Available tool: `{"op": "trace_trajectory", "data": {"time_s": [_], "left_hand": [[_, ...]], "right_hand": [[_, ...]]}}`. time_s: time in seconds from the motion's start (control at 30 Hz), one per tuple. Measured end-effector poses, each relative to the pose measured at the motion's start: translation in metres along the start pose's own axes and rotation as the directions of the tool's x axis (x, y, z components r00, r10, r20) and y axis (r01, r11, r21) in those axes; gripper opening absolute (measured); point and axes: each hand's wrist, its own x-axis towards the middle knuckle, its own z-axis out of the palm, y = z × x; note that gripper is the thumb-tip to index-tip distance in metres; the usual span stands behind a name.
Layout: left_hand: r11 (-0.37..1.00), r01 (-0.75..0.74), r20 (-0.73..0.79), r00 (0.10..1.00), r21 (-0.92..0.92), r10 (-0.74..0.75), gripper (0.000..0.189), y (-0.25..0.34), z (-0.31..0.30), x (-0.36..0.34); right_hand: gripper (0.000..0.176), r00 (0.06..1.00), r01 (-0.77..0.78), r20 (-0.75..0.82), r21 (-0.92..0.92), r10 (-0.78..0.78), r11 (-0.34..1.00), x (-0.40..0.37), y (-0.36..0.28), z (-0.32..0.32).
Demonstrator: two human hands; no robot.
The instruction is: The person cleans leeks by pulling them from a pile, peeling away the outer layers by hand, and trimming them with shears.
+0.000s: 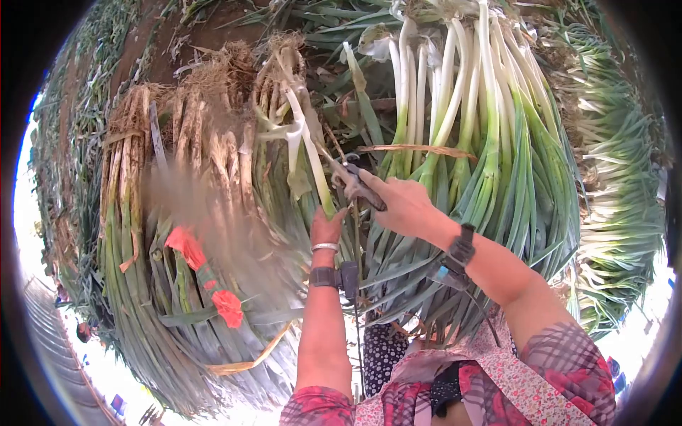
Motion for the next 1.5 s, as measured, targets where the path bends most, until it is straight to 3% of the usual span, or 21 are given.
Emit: {"op": "trace_trajectory", "data": {"time_s": [0.3, 0.47, 0.7, 0.77, 0.83, 0.87, 0.93, 1.0, 1.03, 1.07, 1.13, 1.17, 1.2, 1.23, 1.27, 1.3, 1.33, 1.4, 1.43, 1.47, 1.5], "left_hand": [[0.983, -0.029, 0.171, 0.983, -0.183, 0.061, 0.05, -0.027, -0.008, -0.001], [0.967, 0.07, 0.248, 0.969, -0.243, -0.008, 0.044, -0.02, -0.018, -0.007], [0.973, -0.038, 0.217, 0.972, -0.229, 0.089, 0.028, 0.0, -0.033, -0.03], [0.994, -0.086, 0.11, 0.99, -0.069, 0.093, 0.027, -0.001, -0.033, -0.033], [0.964, -0.225, 0.002, 0.974, -0.144, 0.227, 0.024, 0.008, -0.041, -0.039], [0.947, -0.286, -0.019, 0.958, -0.144, 0.286, 0.023, 0.038, -0.051, -0.044], [0.936, -0.271, 0.164, 0.936, -0.225, 0.31, 0.027, 0.131, -0.071, -0.054], [0.745, -0.02, 0.305, 0.905, -0.667, 0.297, 0.031, 0.251, -0.065, -0.08], [0.705, -0.025, 0.242, 0.93, -0.708, 0.276, 0.031, 0.288, -0.05, -0.09], [0.665, -0.031, 0.174, 0.955, -0.746, 0.241, 0.032, 0.32, -0.035, -0.096], [0.745, -0.059, 0.357, 0.851, -0.665, 0.386, 0.03, 0.345, 0.015, -0.065], [0.839, -0.127, 0.324, 0.883, -0.529, 0.338, 0.033, 0.371, 0.028, -0.082], [0.735, -0.142, 0.344, 0.815, -0.663, 0.467, 0.042, 0.334, 0.088, -0.053], [0.839, -0.5, 0.341, 0.766, -0.214, 0.544, 0.065, 0.311, 0.143, -0.017], [0.809, -0.502, 0.31, 0.856, 0.307, 0.413, 0.081, 0.305, 0.156, -0.05], [0.909, -0.402, 0.349, 0.873, 0.115, 0.342, 0.084, 0.294, 0.153, -0.082], [0.864, -0.487, 0.164, 0.87, 0.131, 0.466, 0.086, 0.262, 0.178, -0.103], [0.705, -0.625, 0.104, 0.768, 0.335, 0.632, 0.086, 0.217, 0.184, -0.147], [0.695, -0.69, 0.206, 0.723, 0.201, 0.659, 0.086, 0.189, 0.174, -0.168], [0.677, -0.734, 0.295, 0.659, 0.051, 0.692, 0.086, 0.163, 0.164, -0.187], [0.637, -0.769, 0.316, 0.594, -0.048, 0.74, 0.076, 0.146, 0.143, -0.201]], "right_hand": [[0.073, 0.989, 0.064, -0.13, -0.031, -0.067, 0.997, 0.056, -0.005, 0.005], [0.074, 0.99, 0.043, -0.136, -0.016, -0.045, 0.999, 0.067, -0.01, 0.002], [0.073, 0.993, 0.061, -0.1, 0.051, -0.056, 0.997, 0.058, -0.008, -0.002], [0.072, 0.995, 0.057, -0.093, 0.102, -0.048, 0.993, 0.047, -0.005, -0.013], [0.07, 0.989, 0.039, -0.145, 0.165, -0.015, 0.986, 0.027, 0.008, -0.027], [0.07, 0.978, 0.03, -0.211, 0.175, 0.008, 0.984, 0.016, 0.017, -0.034], [0.07, 0.944, 0.019, -0.329, 0.113, 0.02, 0.993, -0.02, 0.037, -0.071], [0.071, 0.919, -0.099, -0.34, 0.289, 0.199, 0.952, -0.075, 0.052, -0.133], [0.073, 0.875, -0.116, -0.433, 0.245, 0.215, 0.963, -0.094, 0.059, -0.147], [0.073, 0.848, -0.177, -0.441, 0.285, 0.293, 0.942, -0.113, 0.06, -0.167], [0.073, 0.766, -0.263, -0.511, 0.302, 0.389, 0.916, -0.137, 0.073, -0.185], [0.072, 0.723, -0.286, -0.568, 0.274, 0.394, 0.918, -0.143, 0.082, -0.185], [0.073, 0.688, -0.315, -0.634, 0.178, 0.354, 0.932, -0.147, 0.092, -0.188], [0.073, 0.661, -0.326, -0.689, 0.094, 0.298, 0.941, -0.147, 0.098, -0.186], [0.073, 0.679, -0.277, -0.681, 0.109, 0.275, 0.955, -0.147, 0.098, -0.185], [0.073, 0.696, -0.228, -0.673, 0.124, 0.251, 0.966, -0.141, 0.095, -0.185], [0.073, 0.738, -0.169, -0.638, 0.136, 0.217, 0.976, -0.132, 0.087, -0.177], [0.073, 0.865, -0.225, -0.417, 0.172, 0.277, 0.959, -0.124, 0.071, -0.158], [0.074, 0.928, -0.193, -0.276, 0.214, 0.249, 0.958, -0.119, 0.065, -0.145], [0.074, 0.938, -0.179, -0.254, 0.221, 0.234, 0.959, -0.113, 0.058, -0.128], [0.071, 0.988, -0.089, -0.112, 0.129, 0.103, 0.988, -0.11, 0.052, -0.112]]}}
